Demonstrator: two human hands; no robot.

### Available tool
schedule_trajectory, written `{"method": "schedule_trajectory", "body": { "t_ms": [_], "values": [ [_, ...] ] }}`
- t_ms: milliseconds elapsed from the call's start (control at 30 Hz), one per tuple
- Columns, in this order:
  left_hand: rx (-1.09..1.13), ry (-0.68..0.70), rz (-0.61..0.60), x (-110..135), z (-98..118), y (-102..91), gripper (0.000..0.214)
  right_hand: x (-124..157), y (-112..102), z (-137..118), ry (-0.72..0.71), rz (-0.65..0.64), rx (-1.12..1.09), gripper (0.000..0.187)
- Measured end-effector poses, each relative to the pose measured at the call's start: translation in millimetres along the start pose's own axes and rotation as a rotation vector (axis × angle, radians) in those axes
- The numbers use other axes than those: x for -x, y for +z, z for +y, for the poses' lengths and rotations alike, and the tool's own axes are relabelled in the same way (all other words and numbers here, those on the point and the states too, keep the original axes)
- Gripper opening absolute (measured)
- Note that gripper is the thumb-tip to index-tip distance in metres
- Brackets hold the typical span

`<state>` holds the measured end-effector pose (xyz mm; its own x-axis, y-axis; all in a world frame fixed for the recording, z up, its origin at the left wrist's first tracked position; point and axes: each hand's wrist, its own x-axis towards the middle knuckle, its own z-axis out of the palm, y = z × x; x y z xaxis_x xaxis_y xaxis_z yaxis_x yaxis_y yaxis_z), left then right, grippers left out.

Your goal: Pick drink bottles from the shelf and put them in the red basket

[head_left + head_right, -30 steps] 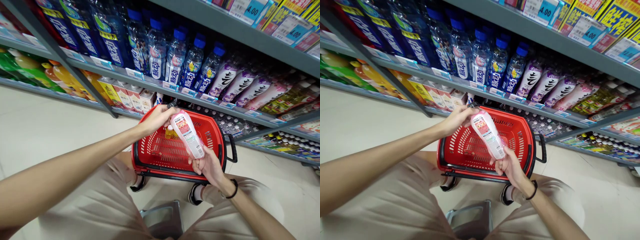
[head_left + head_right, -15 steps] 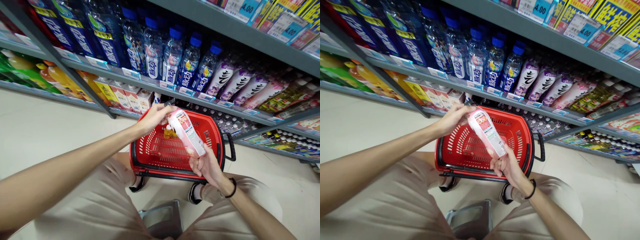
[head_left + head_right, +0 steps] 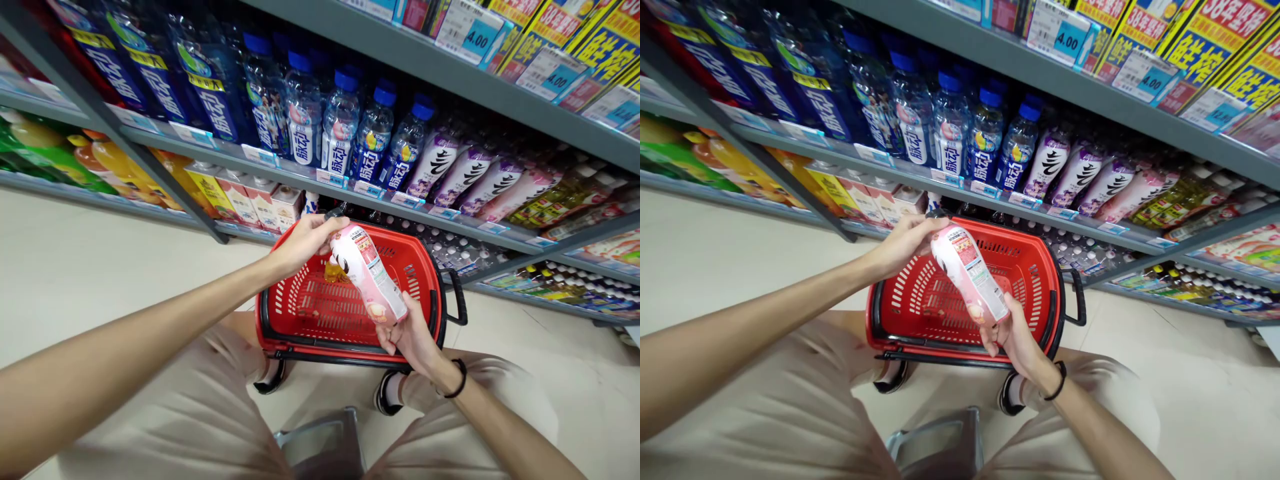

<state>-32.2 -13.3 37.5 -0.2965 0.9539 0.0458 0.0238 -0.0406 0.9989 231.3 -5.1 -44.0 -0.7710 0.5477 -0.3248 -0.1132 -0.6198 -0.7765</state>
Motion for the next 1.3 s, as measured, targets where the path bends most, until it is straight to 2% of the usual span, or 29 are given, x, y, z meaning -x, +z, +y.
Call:
{"method": "schedule_trajectory", "body": {
  "t_ms": [233,600,800,967,1133,1300],
  "values": [
    [-0.027,-0.012,-0.010,-0.3,-2.5,0.3,0.045,0.0,-2.8,2.1,0.002,0.018,-0.002,0.067],
    [-0.080,-0.006,0.008,-2.7,-2.6,-0.5,0.044,0.1,-1.2,1.2,-0.035,-0.055,-0.018,0.057],
    [-0.094,-0.002,0.022,-2.2,-1.0,-0.5,0.044,-0.2,0.8,0.6,-0.044,-0.023,0.004,0.056],
    [-0.080,-0.009,0.038,-2.4,0.1,0.1,0.039,-0.6,1.5,0.2,-0.112,-0.024,0.047,0.050],
    [-0.030,-0.033,0.026,0.3,4.4,0.9,0.040,-2.2,-2.7,-6.6,-0.197,0.013,0.181,0.049],
    [-0.045,0.023,0.065,-2.5,2.5,-0.4,0.036,-2.7,-5.1,-20.4,-0.255,0.046,0.267,0.056]
  ]
}}
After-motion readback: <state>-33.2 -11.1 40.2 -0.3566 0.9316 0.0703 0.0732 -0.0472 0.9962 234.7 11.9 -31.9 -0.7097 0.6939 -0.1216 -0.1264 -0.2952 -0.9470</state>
